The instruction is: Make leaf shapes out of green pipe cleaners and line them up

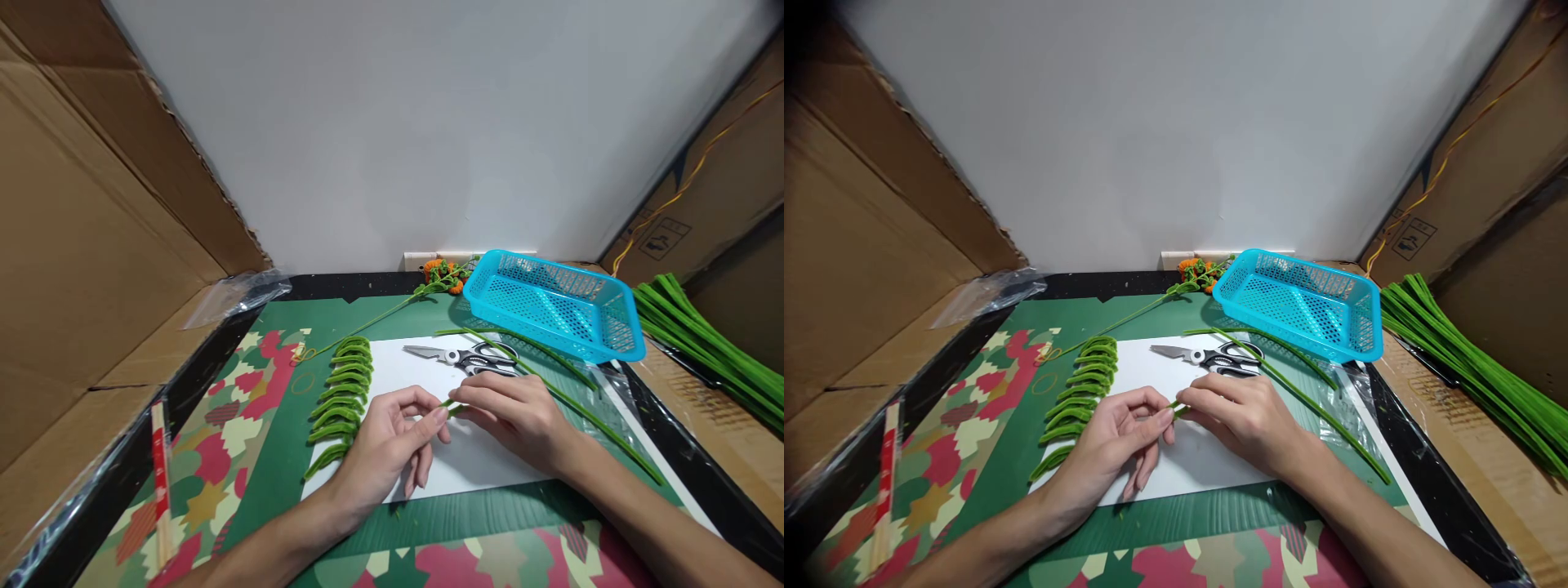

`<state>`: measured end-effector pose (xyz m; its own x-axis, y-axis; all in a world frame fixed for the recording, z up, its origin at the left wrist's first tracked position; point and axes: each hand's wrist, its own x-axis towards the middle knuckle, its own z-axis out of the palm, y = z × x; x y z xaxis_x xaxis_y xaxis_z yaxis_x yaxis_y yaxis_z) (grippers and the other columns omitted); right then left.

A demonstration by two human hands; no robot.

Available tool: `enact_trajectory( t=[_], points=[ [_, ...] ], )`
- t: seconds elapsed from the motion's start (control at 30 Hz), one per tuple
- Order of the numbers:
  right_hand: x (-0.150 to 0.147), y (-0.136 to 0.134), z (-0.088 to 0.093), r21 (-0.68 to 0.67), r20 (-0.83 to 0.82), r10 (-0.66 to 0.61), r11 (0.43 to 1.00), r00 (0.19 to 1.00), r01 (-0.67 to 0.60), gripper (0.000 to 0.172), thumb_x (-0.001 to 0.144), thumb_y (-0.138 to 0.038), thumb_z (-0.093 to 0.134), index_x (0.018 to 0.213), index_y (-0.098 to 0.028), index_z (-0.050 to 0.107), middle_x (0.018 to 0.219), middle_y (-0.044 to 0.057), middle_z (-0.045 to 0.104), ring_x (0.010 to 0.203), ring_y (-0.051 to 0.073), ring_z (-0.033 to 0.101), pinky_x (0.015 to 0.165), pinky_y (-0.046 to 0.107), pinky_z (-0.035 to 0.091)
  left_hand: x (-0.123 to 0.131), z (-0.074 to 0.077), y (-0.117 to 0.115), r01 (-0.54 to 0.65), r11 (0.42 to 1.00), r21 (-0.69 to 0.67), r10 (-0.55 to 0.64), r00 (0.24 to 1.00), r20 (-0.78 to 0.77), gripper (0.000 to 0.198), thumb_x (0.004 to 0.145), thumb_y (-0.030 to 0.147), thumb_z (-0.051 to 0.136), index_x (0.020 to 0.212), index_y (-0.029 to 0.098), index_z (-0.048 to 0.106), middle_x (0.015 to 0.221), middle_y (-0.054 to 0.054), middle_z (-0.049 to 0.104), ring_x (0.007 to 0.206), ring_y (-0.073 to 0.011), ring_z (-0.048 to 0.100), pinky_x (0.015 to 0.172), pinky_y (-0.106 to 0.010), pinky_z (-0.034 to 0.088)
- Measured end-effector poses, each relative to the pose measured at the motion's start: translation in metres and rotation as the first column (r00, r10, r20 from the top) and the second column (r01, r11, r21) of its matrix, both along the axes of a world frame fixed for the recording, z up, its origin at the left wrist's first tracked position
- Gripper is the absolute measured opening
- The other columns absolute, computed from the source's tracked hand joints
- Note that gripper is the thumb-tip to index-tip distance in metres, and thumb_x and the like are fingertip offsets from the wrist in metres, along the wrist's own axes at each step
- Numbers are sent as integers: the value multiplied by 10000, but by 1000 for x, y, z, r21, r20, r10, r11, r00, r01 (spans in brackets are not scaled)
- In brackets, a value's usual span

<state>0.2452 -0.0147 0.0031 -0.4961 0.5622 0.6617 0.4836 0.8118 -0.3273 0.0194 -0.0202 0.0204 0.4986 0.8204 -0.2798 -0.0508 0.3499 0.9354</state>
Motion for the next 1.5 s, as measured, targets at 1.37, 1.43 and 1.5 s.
enact_trajectory(
  t=[1.37, 1.43, 1.5],
  points=[
    [-19, -8, 2, -452, -263, -71, 890, 962, -58, 196, 1038, -287, 649, 1165, -203, 772, 1050, 105, 790, 846, 188, 743, 681, 265, 581, -1, 3, -2, -80, 996, -38, 82, 994, 65, 345, 926, 490, 750, 894, 172, 618, 476, 54, 594, 279, -55, 428, 287, -115, 354],
    [-17, -8, -2, -121, -158, -33, 993, 987, 13, 251, 1035, -186, 633, 1269, -221, 718, 1148, 123, 776, 949, 201, 761, 763, 284, 603, -1, 4, -1, -94, 994, -51, 98, 993, 66, 320, 944, 467, 730, 881, 173, 622, 459, 54, 579, 291, -53, 412, 294, -109, 349],
    [-13, -8, -4, 93, -73, -47, 994, 996, 54, 260, 1025, -124, 626, 1248, -229, 709, 1094, 111, 787, 904, 188, 767, 731, 268, 593, -1, 4, -1, -91, 993, -71, 96, 993, 71, 315, 954, 461, 717, 867, 173, 624, 430, 59, 553, 294, -49, 378, 299, -104, 335]
  ],
)
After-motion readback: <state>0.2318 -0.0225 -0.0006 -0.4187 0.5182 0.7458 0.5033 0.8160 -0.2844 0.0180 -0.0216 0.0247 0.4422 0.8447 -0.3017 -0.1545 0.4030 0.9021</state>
